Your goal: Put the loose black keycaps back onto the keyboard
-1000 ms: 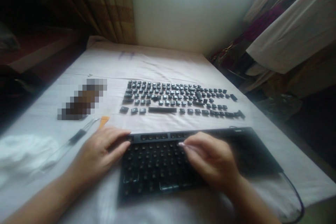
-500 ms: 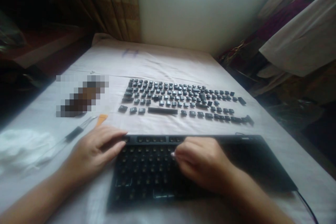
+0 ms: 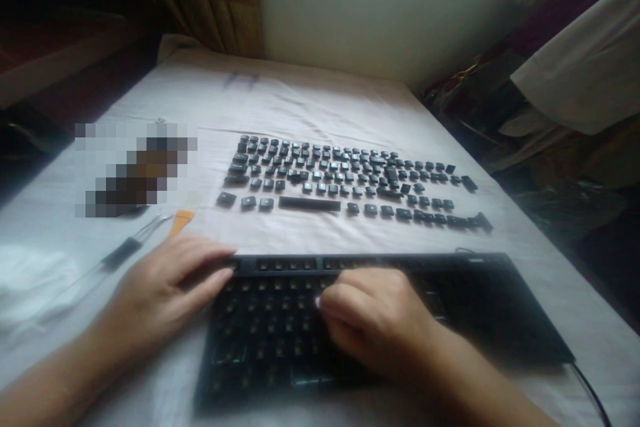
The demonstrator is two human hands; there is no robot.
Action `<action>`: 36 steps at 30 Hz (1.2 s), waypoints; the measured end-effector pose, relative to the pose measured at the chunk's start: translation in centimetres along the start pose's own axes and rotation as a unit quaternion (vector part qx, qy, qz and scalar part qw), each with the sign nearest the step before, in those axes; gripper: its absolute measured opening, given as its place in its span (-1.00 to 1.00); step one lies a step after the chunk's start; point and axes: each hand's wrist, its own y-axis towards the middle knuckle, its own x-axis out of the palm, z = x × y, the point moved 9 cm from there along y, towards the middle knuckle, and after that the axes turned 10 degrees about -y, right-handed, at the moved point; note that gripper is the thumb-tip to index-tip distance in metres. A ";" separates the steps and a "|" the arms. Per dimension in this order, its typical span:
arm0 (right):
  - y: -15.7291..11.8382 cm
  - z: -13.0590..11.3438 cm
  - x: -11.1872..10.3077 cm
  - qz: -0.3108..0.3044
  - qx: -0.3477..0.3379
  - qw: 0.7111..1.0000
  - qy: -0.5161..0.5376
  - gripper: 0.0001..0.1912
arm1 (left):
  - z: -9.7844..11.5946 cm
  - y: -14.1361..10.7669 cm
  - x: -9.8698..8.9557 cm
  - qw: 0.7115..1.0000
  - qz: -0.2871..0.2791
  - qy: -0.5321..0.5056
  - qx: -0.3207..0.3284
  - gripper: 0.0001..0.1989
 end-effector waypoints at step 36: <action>0.1 -0.2 0.7 -0.006 0.022 0.999 -0.027 -0.76 | -0.4 -0.2 0.5 1.000 -0.014 -0.005 0.000 -0.76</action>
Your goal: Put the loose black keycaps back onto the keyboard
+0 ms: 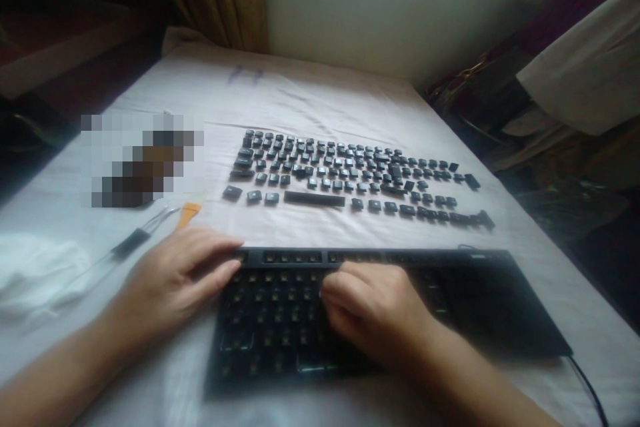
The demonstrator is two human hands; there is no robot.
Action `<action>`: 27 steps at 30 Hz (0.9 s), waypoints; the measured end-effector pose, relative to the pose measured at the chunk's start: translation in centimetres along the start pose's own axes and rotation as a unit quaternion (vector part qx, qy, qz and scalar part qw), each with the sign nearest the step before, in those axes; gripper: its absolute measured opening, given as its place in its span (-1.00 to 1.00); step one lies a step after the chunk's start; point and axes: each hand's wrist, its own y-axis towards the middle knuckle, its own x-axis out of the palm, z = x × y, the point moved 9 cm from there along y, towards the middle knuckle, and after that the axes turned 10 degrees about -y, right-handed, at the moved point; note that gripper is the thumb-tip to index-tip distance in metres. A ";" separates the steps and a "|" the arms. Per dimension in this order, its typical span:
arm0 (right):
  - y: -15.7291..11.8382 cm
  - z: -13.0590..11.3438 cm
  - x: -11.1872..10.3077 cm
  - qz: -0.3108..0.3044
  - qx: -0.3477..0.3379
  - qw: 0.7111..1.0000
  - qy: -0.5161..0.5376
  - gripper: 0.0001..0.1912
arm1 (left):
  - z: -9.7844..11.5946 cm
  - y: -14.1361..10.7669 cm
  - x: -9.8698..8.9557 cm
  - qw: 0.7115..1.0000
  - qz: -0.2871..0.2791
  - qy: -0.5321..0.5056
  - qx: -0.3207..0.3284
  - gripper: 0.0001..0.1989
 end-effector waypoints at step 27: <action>-0.7 4.1 -1.8 -0.073 0.060 0.986 0.134 -0.88 | 1.5 0.6 -0.7 0.998 0.016 0.030 0.052 -0.78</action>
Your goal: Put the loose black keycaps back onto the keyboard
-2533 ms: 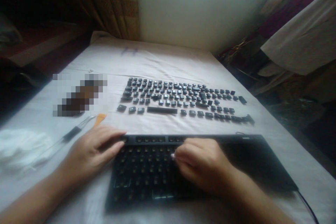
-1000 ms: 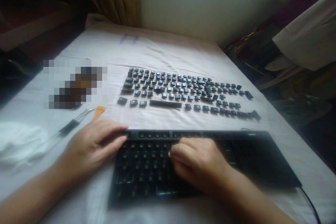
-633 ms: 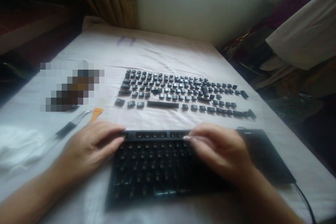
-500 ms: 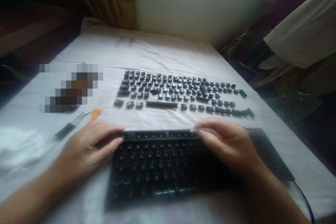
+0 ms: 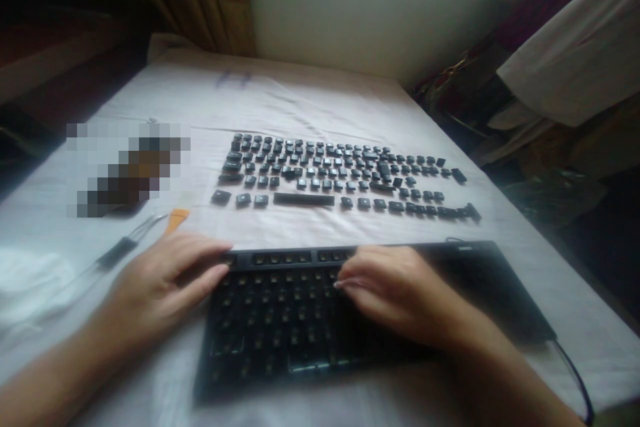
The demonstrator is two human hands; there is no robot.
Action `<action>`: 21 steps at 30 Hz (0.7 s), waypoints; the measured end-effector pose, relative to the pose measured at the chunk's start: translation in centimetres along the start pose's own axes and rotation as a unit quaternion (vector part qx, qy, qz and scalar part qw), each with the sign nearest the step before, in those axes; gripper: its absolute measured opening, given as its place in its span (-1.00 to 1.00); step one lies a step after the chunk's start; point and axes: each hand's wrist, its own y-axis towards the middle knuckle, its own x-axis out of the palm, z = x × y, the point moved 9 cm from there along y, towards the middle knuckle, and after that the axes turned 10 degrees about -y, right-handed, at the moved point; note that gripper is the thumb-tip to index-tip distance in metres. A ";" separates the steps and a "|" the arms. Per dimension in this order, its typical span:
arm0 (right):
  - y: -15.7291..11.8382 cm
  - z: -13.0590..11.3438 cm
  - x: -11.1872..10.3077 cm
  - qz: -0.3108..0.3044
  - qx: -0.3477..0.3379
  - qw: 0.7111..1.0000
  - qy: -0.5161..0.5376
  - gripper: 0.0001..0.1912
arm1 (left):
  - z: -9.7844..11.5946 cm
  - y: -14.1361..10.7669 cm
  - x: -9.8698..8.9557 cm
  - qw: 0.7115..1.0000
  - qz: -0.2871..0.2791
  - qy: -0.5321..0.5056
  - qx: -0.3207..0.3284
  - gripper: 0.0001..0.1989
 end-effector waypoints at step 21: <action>0.0 -1.7 2.0 0.018 -0.051 0.994 -0.099 -0.78 | -0.5 -0.2 0.1 1.000 -0.001 0.002 -0.010 -0.77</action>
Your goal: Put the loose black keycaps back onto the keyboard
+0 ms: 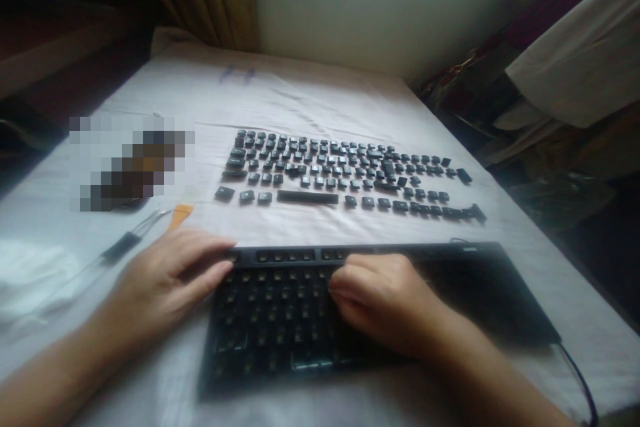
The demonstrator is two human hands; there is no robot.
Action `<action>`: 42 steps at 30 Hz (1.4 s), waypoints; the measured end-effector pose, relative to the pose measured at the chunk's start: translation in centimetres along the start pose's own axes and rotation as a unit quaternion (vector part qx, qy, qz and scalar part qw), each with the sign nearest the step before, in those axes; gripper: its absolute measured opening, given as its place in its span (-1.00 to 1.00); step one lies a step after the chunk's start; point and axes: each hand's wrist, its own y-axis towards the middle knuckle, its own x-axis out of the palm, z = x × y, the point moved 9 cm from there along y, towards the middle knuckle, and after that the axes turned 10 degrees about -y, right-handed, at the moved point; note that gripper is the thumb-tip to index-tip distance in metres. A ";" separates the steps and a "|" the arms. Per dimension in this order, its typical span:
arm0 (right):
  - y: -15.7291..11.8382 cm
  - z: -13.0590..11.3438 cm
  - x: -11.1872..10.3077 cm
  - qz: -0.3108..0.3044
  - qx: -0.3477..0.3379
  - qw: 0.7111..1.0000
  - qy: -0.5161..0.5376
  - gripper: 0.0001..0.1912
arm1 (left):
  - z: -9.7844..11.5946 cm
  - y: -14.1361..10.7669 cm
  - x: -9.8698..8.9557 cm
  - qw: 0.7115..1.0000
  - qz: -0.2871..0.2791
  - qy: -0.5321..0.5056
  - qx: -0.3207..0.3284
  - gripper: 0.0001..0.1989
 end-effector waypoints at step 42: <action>0.1 0.0 0.1 -0.012 0.004 1.000 0.009 -0.77 | -0.2 0.2 0.0 1.000 -0.004 -0.016 -0.026 -0.75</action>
